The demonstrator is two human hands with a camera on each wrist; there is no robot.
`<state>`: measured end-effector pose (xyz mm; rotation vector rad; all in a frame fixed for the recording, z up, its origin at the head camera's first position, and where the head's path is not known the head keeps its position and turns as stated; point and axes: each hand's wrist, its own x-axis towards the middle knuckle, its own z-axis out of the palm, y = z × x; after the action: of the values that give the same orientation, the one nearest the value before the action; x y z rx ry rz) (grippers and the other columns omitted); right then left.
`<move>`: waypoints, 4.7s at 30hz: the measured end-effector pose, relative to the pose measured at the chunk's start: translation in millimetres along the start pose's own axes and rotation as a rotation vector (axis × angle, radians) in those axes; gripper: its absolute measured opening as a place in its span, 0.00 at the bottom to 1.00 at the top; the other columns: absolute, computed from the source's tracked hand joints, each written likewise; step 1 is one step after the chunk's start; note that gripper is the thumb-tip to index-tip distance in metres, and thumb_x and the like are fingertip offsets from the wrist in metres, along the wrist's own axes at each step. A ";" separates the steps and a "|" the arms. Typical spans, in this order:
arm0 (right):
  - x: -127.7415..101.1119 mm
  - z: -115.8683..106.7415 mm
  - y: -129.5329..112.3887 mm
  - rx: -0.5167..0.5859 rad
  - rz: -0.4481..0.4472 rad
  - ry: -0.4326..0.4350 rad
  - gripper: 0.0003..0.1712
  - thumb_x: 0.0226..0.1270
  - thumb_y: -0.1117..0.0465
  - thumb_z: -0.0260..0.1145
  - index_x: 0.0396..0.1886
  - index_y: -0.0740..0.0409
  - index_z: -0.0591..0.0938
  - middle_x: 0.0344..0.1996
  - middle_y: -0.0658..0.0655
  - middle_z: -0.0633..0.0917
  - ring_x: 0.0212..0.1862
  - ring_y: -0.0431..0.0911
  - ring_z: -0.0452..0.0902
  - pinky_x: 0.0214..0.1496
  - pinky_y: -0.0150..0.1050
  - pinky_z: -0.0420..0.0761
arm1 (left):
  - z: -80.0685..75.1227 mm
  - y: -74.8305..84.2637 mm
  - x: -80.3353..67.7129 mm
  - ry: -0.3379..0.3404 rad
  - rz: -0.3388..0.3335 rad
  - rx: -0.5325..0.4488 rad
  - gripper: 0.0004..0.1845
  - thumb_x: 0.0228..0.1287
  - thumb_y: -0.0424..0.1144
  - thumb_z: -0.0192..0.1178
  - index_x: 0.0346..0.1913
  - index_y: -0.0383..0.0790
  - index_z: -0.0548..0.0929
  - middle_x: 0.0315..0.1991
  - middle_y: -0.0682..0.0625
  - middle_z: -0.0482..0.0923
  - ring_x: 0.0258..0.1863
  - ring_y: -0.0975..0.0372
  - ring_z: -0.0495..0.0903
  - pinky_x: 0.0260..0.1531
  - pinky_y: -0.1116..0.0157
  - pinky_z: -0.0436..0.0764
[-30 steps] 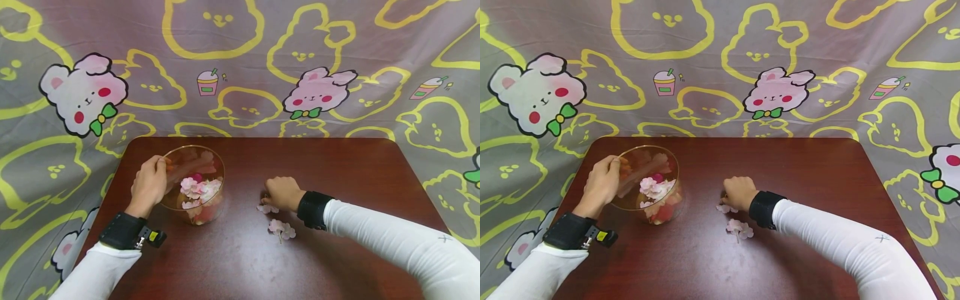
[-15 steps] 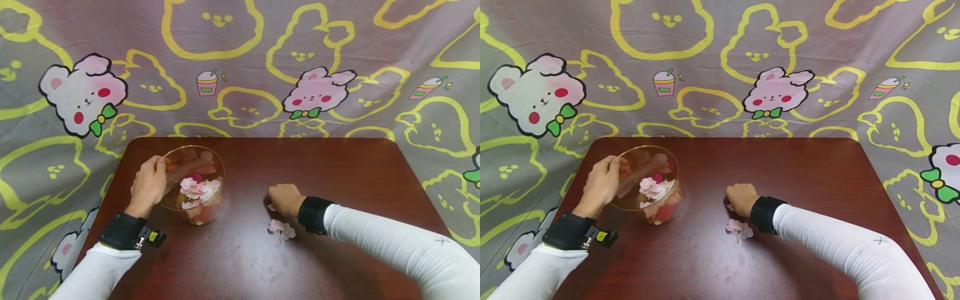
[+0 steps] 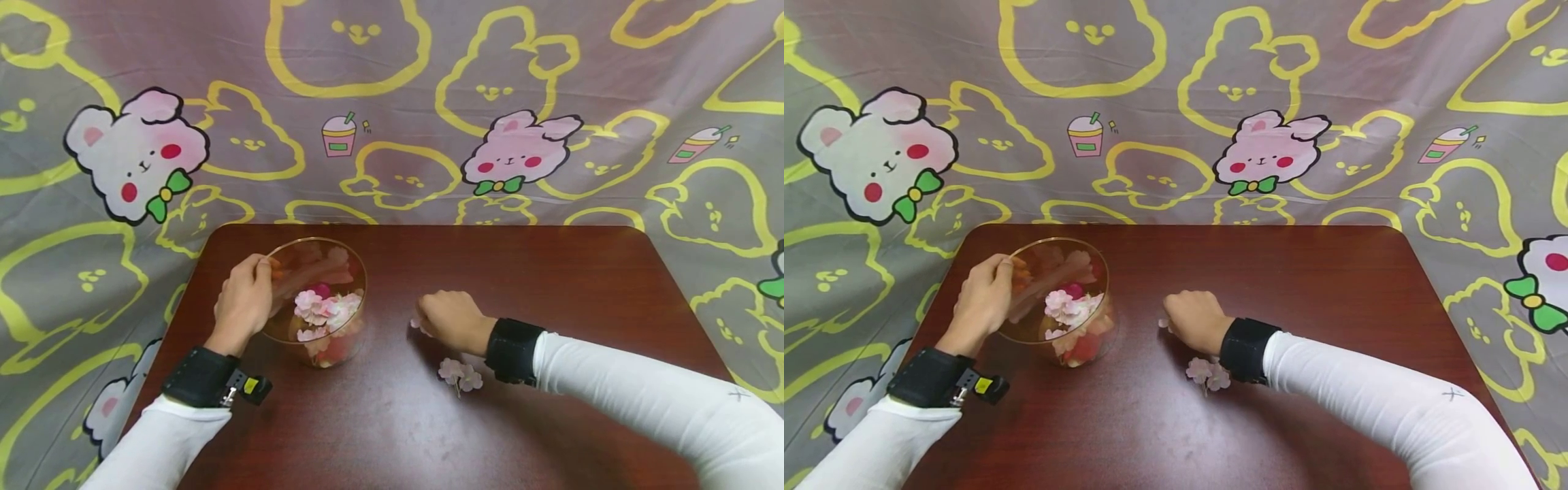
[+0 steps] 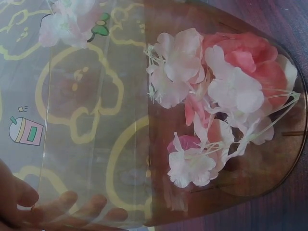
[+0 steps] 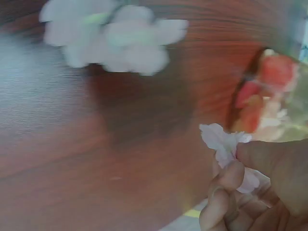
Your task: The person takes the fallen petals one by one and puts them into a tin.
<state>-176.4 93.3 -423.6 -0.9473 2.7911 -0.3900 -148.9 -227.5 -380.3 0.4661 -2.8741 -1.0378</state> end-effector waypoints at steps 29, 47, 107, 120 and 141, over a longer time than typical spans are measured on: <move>12.9 -58.7 -91.1 -0.004 -0.192 0.174 0.08 0.70 0.62 0.64 0.29 0.49 0.80 0.19 0.44 0.74 0.22 0.38 0.66 0.22 0.32 0.60 | 2.0 -2.6 -0.4 0.018 0.023 -0.029 0.29 0.82 0.52 0.29 0.58 0.41 0.79 0.57 0.38 0.82 0.57 0.39 0.79 0.45 0.42 0.72; 48.0 -63.0 -119.8 -0.049 -0.175 0.161 0.09 0.72 0.55 0.64 0.28 0.46 0.79 0.20 0.43 0.76 0.24 0.39 0.71 0.22 0.34 0.64 | 1.6 -2.3 0.0 -0.003 0.010 -0.036 0.29 0.82 0.53 0.29 0.59 0.42 0.78 0.59 0.39 0.81 0.59 0.40 0.78 0.48 0.41 0.72; -38.5 27.7 13.3 -0.115 0.110 -0.262 0.14 0.56 0.53 0.79 0.23 0.50 0.80 0.19 0.48 0.80 0.25 0.41 0.76 0.29 0.42 0.79 | 0.8 0.4 -0.3 -0.001 0.014 0.001 0.29 0.82 0.53 0.29 0.61 0.39 0.77 0.58 0.36 0.80 0.53 0.40 0.79 0.45 0.42 0.72; -33.9 22.8 13.7 -0.062 0.034 -0.186 0.24 0.66 0.68 0.67 0.14 0.50 0.68 0.13 0.45 0.63 0.20 0.38 0.60 0.24 0.36 0.65 | 1.4 -0.2 -0.2 0.009 0.025 0.001 0.29 0.82 0.52 0.28 0.58 0.40 0.78 0.56 0.38 0.81 0.53 0.41 0.79 0.42 0.44 0.72; 20.0 -78.9 -49.8 0.035 -0.087 0.224 0.06 0.69 0.56 0.70 0.32 0.49 0.85 0.27 0.46 0.86 0.29 0.40 0.80 0.27 0.36 0.74 | 1.2 0.1 0.9 0.014 0.004 0.003 0.29 0.81 0.53 0.28 0.58 0.41 0.78 0.58 0.38 0.81 0.56 0.39 0.79 0.45 0.41 0.72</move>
<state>-182.5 58.0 -335.2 -1.0817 2.9359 -0.5898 -150.0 -226.9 -381.2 0.4653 -2.8636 -1.0261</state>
